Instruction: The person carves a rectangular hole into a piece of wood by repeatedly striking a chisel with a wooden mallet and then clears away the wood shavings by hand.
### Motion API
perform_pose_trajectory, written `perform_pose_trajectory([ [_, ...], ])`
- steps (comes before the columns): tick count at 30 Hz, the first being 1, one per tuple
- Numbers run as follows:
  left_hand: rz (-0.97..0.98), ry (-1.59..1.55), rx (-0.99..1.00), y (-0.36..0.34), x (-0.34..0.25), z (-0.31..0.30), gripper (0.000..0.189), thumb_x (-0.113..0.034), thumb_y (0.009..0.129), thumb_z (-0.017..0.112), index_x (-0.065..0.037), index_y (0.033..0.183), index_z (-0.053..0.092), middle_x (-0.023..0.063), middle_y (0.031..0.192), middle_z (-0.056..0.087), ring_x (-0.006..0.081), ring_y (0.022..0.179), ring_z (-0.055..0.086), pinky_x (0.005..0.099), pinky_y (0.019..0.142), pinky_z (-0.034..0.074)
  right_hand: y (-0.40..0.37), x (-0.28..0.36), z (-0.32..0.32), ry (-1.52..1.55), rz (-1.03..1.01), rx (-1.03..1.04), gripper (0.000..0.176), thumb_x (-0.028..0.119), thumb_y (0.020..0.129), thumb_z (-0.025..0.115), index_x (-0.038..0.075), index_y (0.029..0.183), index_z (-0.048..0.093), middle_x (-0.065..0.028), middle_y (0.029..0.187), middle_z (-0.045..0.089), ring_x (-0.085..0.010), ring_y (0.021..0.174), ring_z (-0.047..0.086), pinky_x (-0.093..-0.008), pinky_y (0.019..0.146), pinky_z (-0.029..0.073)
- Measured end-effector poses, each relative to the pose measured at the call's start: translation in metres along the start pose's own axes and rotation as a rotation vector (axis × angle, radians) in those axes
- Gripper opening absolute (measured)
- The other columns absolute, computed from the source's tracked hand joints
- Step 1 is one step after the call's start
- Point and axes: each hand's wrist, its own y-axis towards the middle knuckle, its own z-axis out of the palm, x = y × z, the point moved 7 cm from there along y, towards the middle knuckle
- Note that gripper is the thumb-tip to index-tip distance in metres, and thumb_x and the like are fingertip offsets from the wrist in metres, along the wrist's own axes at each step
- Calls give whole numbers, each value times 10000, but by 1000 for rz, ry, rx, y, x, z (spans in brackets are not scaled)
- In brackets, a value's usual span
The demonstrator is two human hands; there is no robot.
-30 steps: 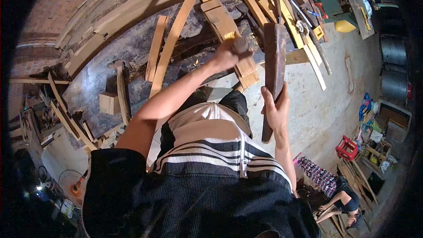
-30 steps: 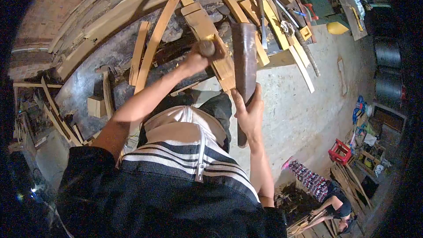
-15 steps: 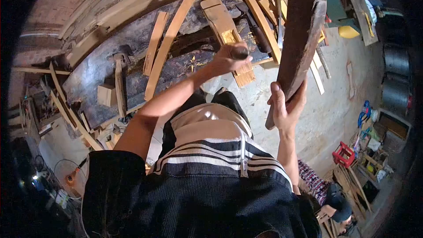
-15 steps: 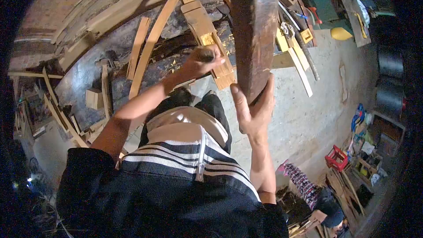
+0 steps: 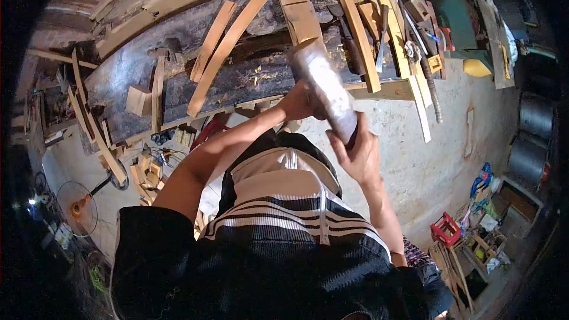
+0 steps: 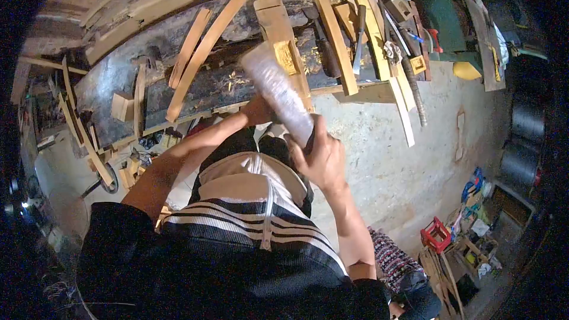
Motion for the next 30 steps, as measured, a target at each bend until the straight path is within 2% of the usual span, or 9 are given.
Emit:
perform_pose_trajectory([
  [3, -59, -1224, -111, 4, 24, 6, 187, -41, 800, 749, -65, 942, 628, 50, 877, 638, 142, 823, 616, 282, 757, 523, 1, -21, -7, 245, 135, -136, 442, 302, 880, 709, -30, 1085, 501, -242, 637, 609, -319, 549, 661, -441, 520, 476],
  [4, 49, -562, -179, 5, 22, -12, 161, -21, 798, 738, -64, 902, 623, 18, 836, 622, 117, 809, 599, 274, 682, 499, -1, -31, -10, 339, 187, -196, 483, 324, 885, 712, -37, 1122, 495, -183, 620, 603, -231, 514, 618, -387, 482, 477],
  [6, -142, 82, -141, 12, 27, -32, 102, -113, 879, 686, -69, 926, 607, 0, 852, 592, 120, 801, 589, 302, 698, 519, -8, -45, -13, 571, 336, -231, 517, 351, 887, 714, -42, 1139, 493, -98, 637, 578, -151, 500, 569, -309, 445, 466],
  [7, -255, -139, -233, 4, 21, -47, 151, -126, 835, 734, -64, 849, 597, -14, 771, 593, 95, 734, 563, 315, 560, 444, -10, -48, -17, 574, 353, -230, 549, 370, 887, 714, -46, 1165, 487, -47, 662, 542, -111, 490, 533, -259, 428, 454],
  [8, -122, -146, -358, 6, 38, -53, 186, -189, 847, 737, -77, 829, 589, -25, 765, 589, 97, 715, 548, 305, 565, 428, -12, -51, -21, 573, 343, -234, 549, 370, 887, 714, -46, 1165, 487, -47, 662, 542, -111, 490, 533, -259, 428, 454],
  [12, -297, -764, -886, -2, 73, -76, 197, -212, 841, 779, -123, 847, 603, -33, 810, 606, 80, 751, 568, 273, 652, 430, -23, -69, -22, 568, 317, -234, 540, 366, 896, 706, -38, 1179, 487, -48, 684, 546, -112, 469, 501, -259, 415, 432],
  [24, -261, -289, -730, 0, 31, -52, 270, -229, 837, 795, -72, 925, 594, -4, 823, 599, 75, 732, 526, 266, 636, 428, -36, -81, -13, 543, 314, -177, 499, 421, 898, 702, 7, 1102, 510, -17, 661, 516, -103, 477, 499, -264, 428, 439],
  [28, 17, -84, -273, 21, -23, -35, 478, -122, 789, 806, -68, 1173, 526, 11, 892, 593, 134, 846, 599, 297, 744, 520, -34, -72, -15, 518, 333, -204, 494, 365, 886, 719, -29, 1072, 485, -61, 661, 557, -128, 498, 539, -286, 439, 476],
  [30, -243, 9, -31, 26, -10, -22, 417, -93, 784, 803, -60, 1122, 562, 16, 931, 608, 160, 882, 620, 323, 805, 546, -32, -62, -19, 509, 322, -226, 482, 338, 882, 728, -29, 1075, 481, -66, 663, 569, -133, 508, 547, -289, 454, 474],
])
